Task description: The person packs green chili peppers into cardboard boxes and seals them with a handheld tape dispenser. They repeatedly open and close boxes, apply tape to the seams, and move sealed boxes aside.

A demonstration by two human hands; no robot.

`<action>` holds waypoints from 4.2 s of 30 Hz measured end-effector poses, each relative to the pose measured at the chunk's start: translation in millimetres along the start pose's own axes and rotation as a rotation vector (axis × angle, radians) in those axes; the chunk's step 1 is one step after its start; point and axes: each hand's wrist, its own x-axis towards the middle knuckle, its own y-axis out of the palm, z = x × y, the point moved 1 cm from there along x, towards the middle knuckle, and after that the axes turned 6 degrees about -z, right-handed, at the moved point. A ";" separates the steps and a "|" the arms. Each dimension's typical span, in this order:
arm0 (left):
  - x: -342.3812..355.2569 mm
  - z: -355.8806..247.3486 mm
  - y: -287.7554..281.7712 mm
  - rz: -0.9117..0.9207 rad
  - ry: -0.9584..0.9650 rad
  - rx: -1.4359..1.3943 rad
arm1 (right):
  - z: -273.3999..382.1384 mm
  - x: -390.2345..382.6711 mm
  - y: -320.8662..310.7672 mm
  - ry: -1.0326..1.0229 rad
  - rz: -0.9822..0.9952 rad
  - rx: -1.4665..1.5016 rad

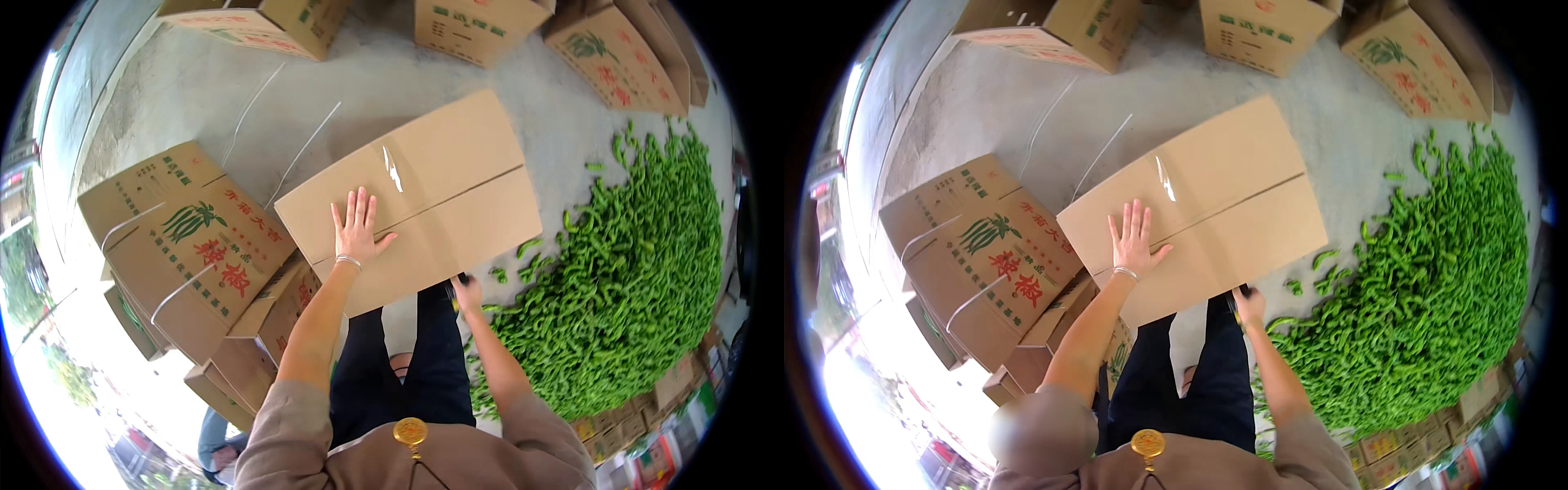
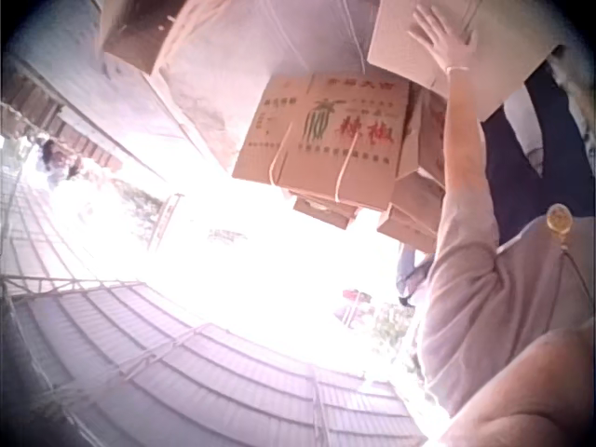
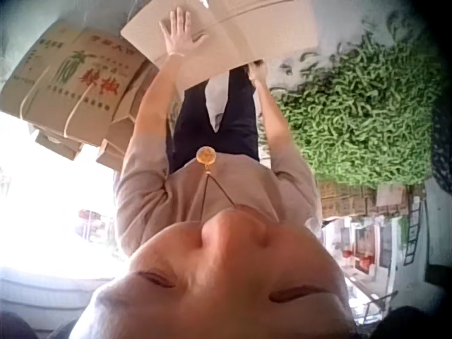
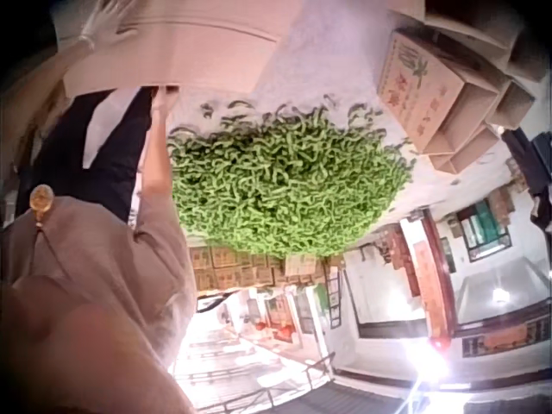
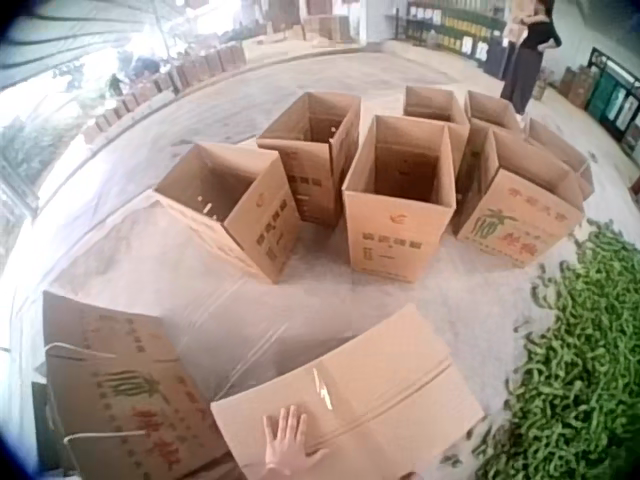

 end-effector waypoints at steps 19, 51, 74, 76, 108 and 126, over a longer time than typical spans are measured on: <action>-154.3 -2.6 -74.8 -0.545 -1.466 -1.836 | 354.4 -64.3 -71.5 -1.028 0.992 -0.452; -112.8 43.1 -13.0 0.036 -0.503 -0.341 | 351.0 -9.0 36.7 -1.010 0.876 -0.663; 259.2 -287.5 12.6 0.695 0.490 0.163 | 176.7 373.2 -242.6 -0.523 0.344 -0.540; 279.0 -305.1 20.9 0.990 0.490 0.338 | 140.0 374.5 -300.7 -0.403 0.160 -0.467; 197.7 -258.2 -48.8 0.816 -0.279 -0.001 | 230.0 231.2 -391.9 -0.537 0.579 -0.079; 219.4 -110.1 -85.8 0.702 -1.076 -2.262 | 361.7 179.6 -237.4 -0.556 0.677 -0.014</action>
